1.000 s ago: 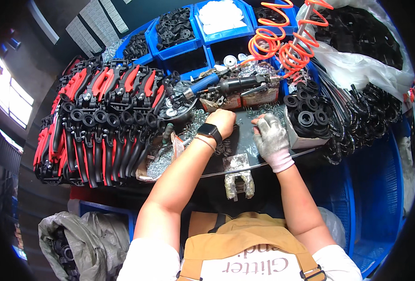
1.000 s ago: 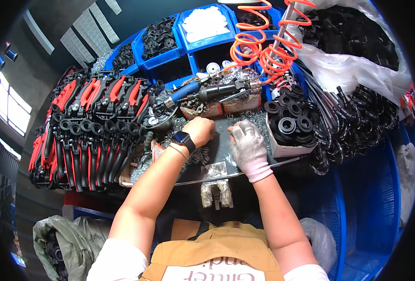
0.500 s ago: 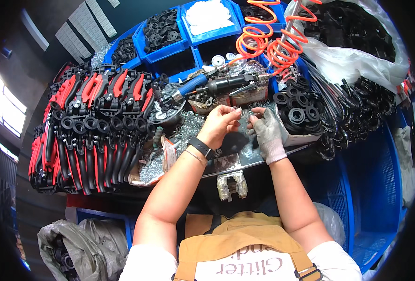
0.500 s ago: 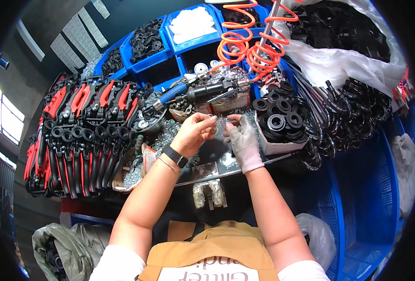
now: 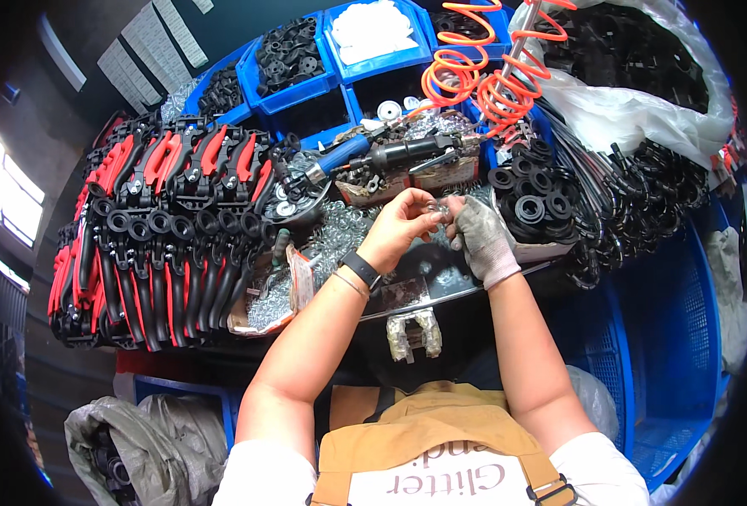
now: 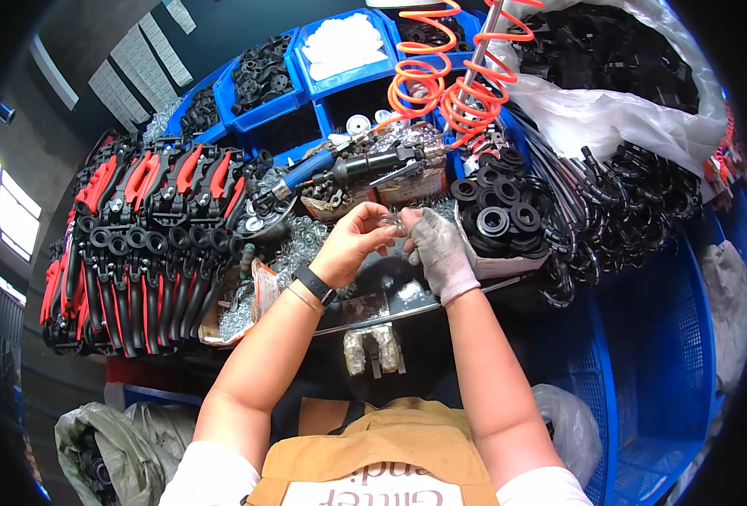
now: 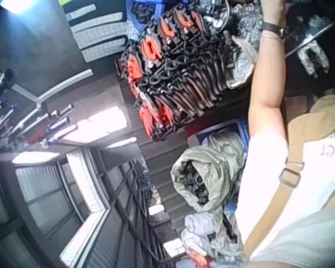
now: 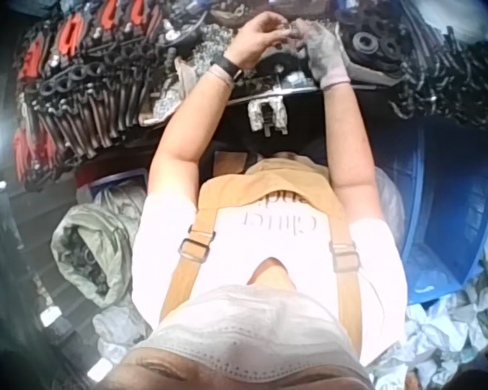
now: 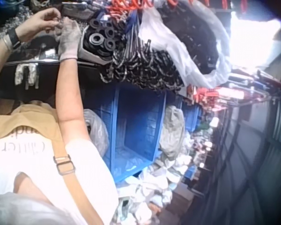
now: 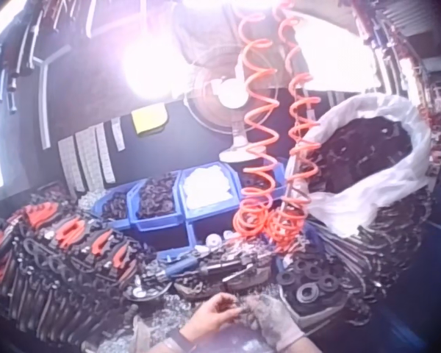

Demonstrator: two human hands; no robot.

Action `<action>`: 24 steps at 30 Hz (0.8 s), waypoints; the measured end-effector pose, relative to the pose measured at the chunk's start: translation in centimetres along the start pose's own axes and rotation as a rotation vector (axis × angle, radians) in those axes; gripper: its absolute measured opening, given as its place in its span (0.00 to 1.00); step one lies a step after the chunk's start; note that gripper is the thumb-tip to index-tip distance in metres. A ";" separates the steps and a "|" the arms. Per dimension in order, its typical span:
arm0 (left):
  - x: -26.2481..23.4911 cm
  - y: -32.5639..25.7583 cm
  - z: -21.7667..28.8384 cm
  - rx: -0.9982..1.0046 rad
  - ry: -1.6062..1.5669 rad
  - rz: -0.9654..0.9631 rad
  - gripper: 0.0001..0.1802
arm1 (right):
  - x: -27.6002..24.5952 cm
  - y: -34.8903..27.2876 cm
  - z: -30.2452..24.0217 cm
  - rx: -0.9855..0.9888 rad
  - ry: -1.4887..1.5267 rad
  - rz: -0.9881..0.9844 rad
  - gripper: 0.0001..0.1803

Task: The person assembles small metal and plastic mechanical components by hand, combining metal rings, rubber gaskets, and other mechanical components at a factory workstation.

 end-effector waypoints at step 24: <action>-0.2 1.5 -1.3 -0.500 0.100 0.174 0.13 | 3.5 -5.4 -3.6 -1.396 -1.281 0.049 0.13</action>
Point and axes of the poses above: each hand's wrist, its own y-axis towards the middle knuckle, its own x-axis out of the palm, z = x × y, the point moved 6 cm from there along y, towards the middle knuckle, and after that the axes turned 3 degrees about -x, right-handed, at the moved point
